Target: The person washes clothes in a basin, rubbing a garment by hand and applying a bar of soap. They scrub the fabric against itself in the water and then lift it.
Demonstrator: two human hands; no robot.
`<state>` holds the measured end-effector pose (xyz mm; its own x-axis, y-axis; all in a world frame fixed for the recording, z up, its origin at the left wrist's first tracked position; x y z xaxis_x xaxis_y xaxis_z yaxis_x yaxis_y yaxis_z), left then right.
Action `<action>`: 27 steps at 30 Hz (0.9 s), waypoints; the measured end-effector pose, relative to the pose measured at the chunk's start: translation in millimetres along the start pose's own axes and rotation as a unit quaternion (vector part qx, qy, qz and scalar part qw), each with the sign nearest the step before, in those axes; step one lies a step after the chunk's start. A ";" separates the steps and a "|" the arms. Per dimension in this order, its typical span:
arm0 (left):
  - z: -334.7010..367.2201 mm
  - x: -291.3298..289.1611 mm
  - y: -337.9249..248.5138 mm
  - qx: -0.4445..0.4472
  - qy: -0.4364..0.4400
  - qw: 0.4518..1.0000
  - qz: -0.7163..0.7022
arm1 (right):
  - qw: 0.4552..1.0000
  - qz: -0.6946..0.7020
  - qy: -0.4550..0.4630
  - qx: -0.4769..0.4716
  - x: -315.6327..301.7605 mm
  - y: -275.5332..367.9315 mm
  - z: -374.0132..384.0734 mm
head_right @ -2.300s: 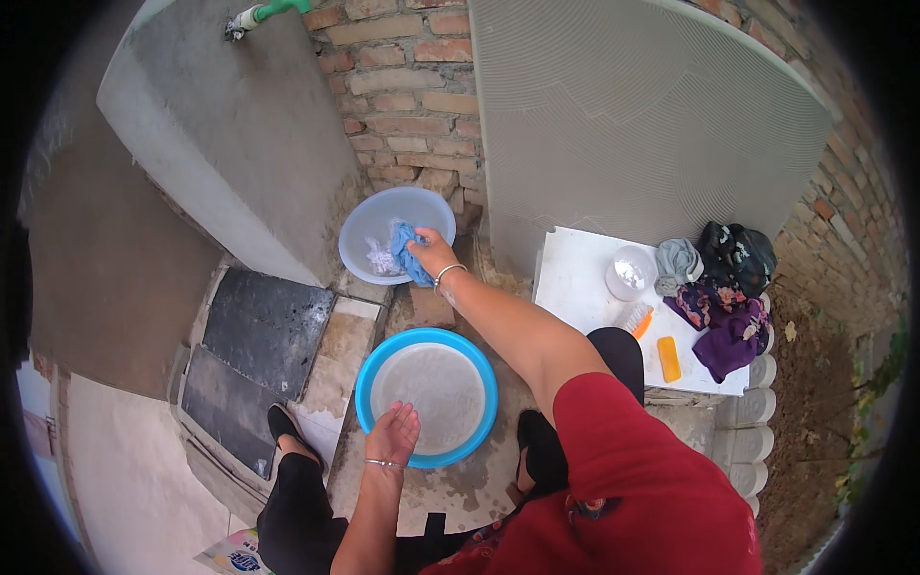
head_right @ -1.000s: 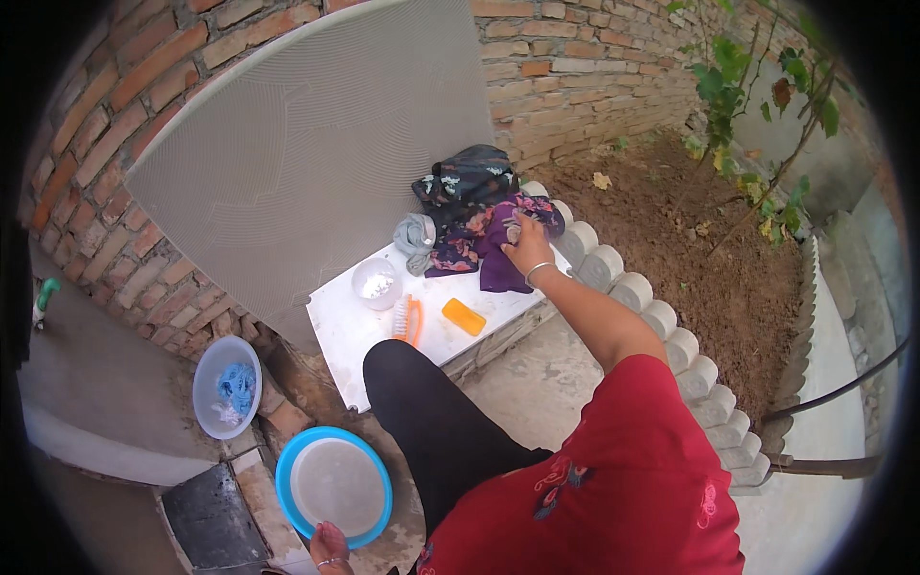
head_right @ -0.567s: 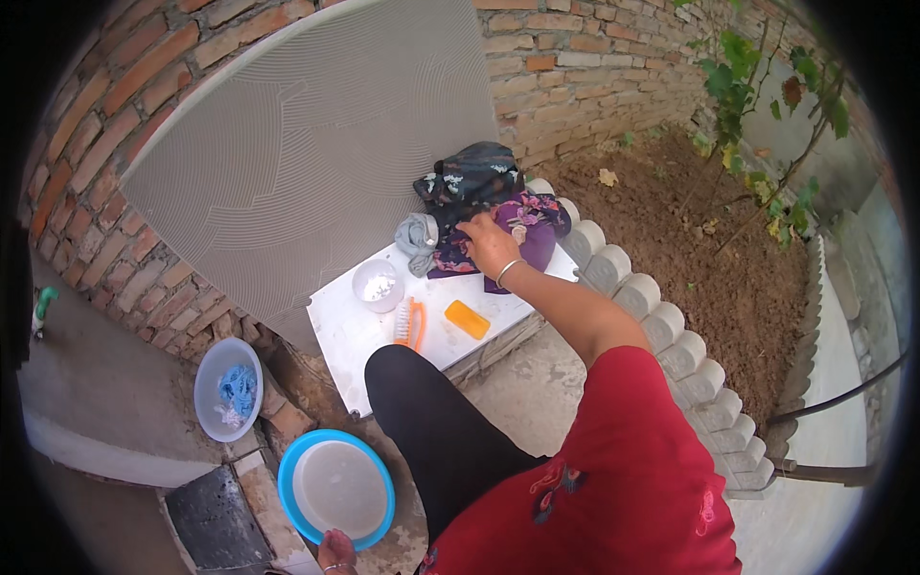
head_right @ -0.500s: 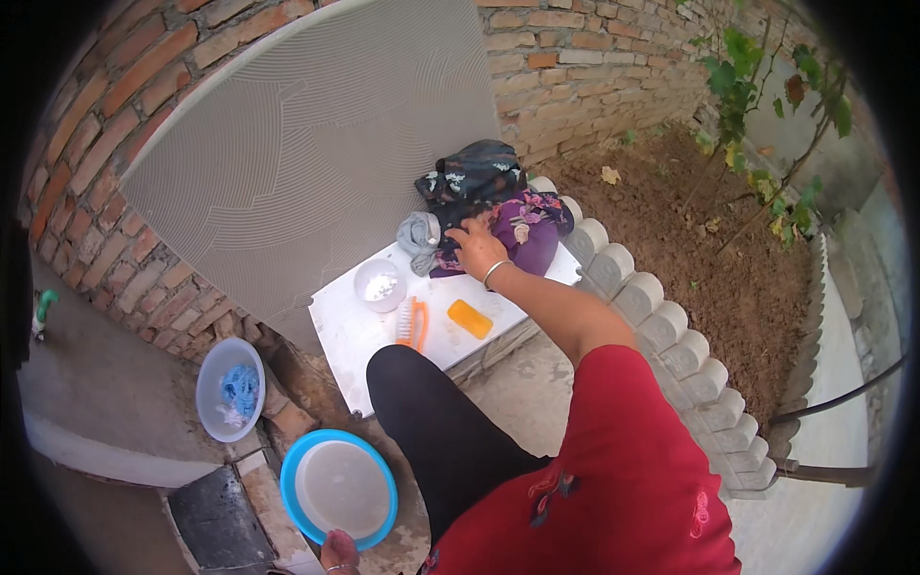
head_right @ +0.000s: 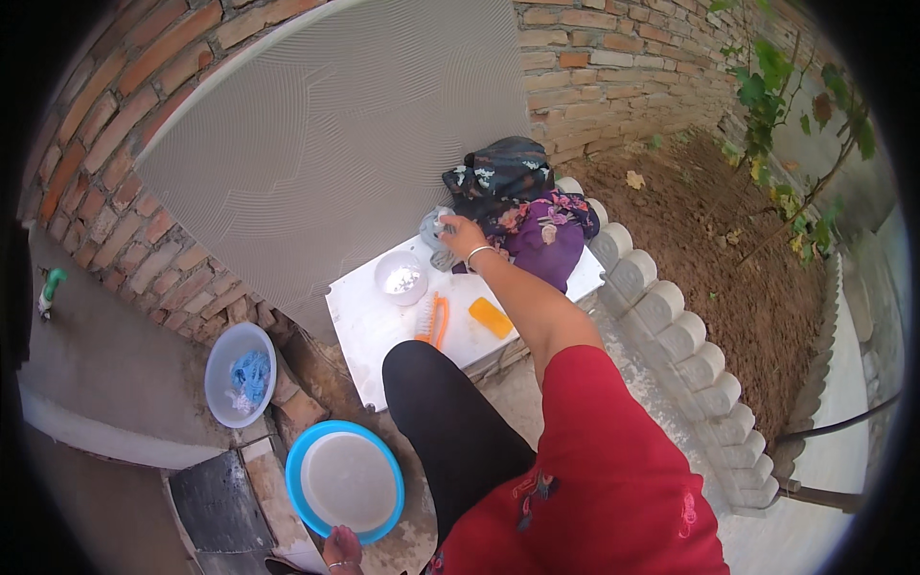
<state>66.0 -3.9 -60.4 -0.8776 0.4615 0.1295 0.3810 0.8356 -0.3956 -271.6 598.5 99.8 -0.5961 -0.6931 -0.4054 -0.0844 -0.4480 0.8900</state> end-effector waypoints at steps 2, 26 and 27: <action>-6.0 -4.3 -2.7 0.013 0.011 1.000 -0.004 | 0.995 0.099 -0.001 -0.003 -9.3 37.4 5.2; -194.9 128.9 -7.3 0.177 0.410 0.894 0.030 | 0.773 0.357 0.511 -0.121 62.1 253.0 -275.6; -182.3 123.4 -9.4 0.207 0.395 0.892 0.071 | 0.778 0.348 0.505 -0.139 72.4 245.2 -287.7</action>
Point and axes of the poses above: each hand's wrist, its own z-axis towards the middle knuckle, its own x-axis out of the palm, y = z × x, the point moved 1 cm from there along z, towards the middle knuckle, and after that the axes turned 11 degrees about -y, right-handed, at the moved point
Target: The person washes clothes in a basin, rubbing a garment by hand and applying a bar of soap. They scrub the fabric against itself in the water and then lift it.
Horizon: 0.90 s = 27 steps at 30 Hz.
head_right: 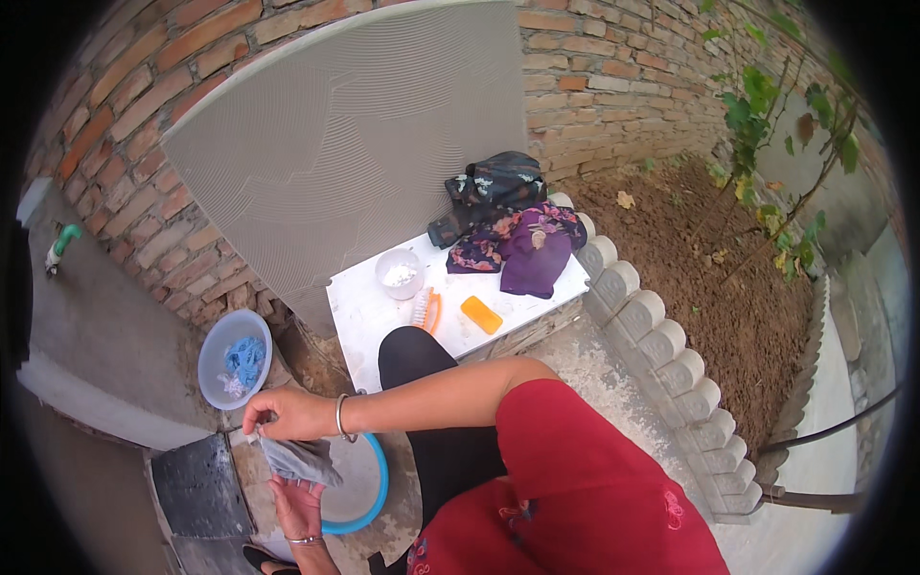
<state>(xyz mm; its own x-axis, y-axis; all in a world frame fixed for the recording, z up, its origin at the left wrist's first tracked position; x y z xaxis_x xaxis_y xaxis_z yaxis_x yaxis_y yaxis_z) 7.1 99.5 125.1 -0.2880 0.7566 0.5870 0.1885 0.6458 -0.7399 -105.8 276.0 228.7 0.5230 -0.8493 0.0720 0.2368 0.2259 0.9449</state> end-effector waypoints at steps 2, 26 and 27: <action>7.9 -23.4 5.9 0.019 -0.015 0.995 0.102 | 1.000 -0.025 -0.012 -0.011 15.0 -20.4 -4.9; 4.0 -38.7 -32.2 0.219 0.015 0.836 0.503 | 0.944 -0.311 0.075 -0.082 -14.1 -68.9 -27.5; 5.7 -41.1 -32.8 0.225 0.010 0.833 0.505 | 0.941 -0.314 0.085 -0.092 -16.9 -67.4 -25.4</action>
Point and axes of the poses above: each hand's wrist, its own z-axis towards the middle knuckle, its own x-axis out of the palm, y = z × x, the point moved 1 cm from there along z, towards the middle knuckle, and after that the axes turned 11 degrees about -y, right-handed, at the moved point
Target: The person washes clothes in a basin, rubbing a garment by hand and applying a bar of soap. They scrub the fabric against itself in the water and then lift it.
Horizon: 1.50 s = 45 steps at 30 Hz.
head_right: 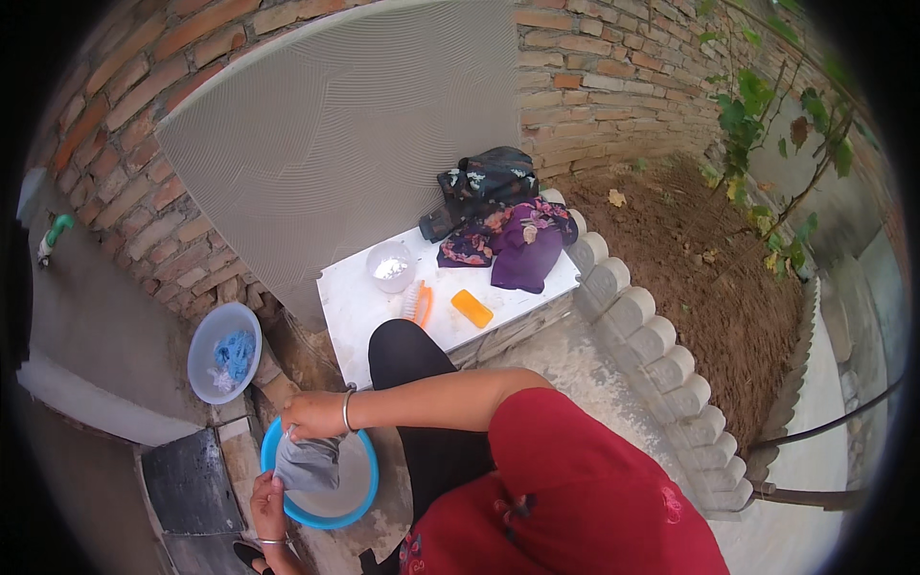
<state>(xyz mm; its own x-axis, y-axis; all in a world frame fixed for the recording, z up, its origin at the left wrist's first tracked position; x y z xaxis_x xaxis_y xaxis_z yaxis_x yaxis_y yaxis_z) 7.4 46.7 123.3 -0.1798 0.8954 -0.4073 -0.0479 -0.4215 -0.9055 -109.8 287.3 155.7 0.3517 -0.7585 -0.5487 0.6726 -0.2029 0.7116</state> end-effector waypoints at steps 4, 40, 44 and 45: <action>-1.7 -17.6 -14.1 -0.002 -0.016 0.998 0.068 | 0.989 -0.064 0.134 -0.005 1.6 3.7 4.9; -2.4 -28.1 -19.1 -0.217 -0.063 0.670 -0.708 | 0.943 0.113 0.278 0.142 33.7 18.2 38.6; -5.0 -32.8 -7.5 -0.201 -0.132 0.753 -0.612 | 0.904 0.237 0.250 0.251 25.9 31.5 42.7; -5.1 -34.6 -6.7 -0.187 -0.123 0.795 -0.564 | 0.889 0.296 0.208 0.281 22.6 36.5 43.6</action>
Point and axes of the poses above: each hand's wrist, its own z-axis towards the middle knuckle, its own x-axis out of the palm, y = z × x, the point moved 1 cm from there along z, towards the middle knuckle, and after that the axes turned 11 degrees about -y, right-handed, at the moved point
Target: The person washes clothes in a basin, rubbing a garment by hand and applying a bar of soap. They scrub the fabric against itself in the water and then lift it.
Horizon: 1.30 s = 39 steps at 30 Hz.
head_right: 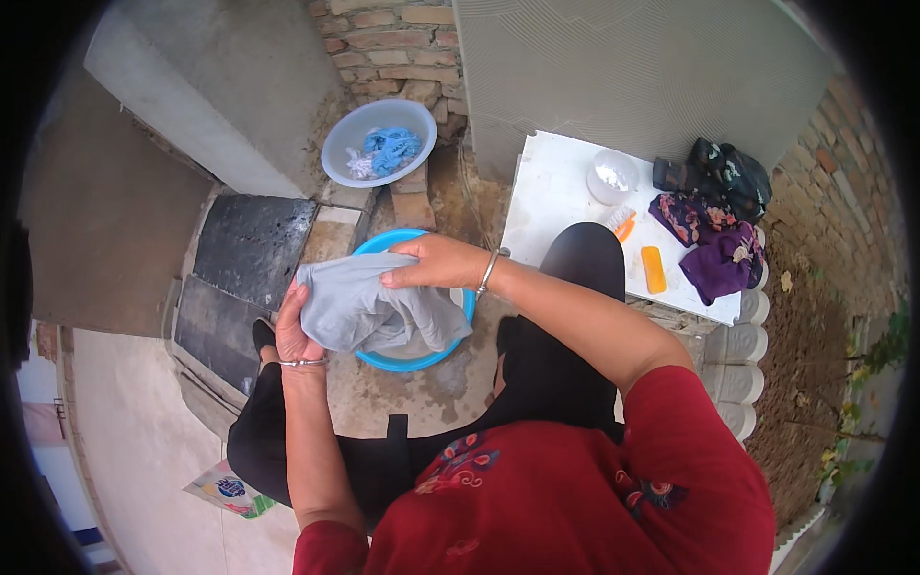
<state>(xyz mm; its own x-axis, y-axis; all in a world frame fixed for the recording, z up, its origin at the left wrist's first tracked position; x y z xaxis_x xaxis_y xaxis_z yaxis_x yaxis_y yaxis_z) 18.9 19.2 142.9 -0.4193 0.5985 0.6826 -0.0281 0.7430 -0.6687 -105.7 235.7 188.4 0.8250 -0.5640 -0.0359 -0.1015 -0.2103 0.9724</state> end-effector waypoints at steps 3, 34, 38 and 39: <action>0.6 9.1 -0.3 0.056 0.006 0.984 0.167 | 0.983 0.181 0.012 -0.002 0.9 -7.6 3.5; 17.2 -30.7 5.0 0.229 -0.060 0.875 0.422 | 0.975 -0.084 -0.206 -0.004 -50.4 -39.1 12.6; 15.6 -21.9 8.0 0.156 -0.096 0.955 0.231 | 0.974 -0.093 -0.203 0.045 -61.8 -42.8 17.8; 15.3 -20.6 8.4 0.146 -0.102 0.963 0.200 | 0.977 -0.067 -0.197 0.052 -61.5 -45.2 19.9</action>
<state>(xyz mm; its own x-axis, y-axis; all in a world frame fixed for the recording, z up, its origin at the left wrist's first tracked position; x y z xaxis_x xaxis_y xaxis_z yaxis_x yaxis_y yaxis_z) 13.4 8.5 118.7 -0.6182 0.7262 0.3008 -0.0686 0.3313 -0.9410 -162.9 264.0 142.0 0.5583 -0.7855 -0.2670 -0.0809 -0.3718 0.9248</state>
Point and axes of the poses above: each hand's wrist, its own z-axis towards the middle knuckle, its own x-axis out of the palm, y = z × x, the point moved 1 cm from there along z, towards the middle knuckle, and after that the axes turned 11 degrees about -y, right-handed, at the moved point
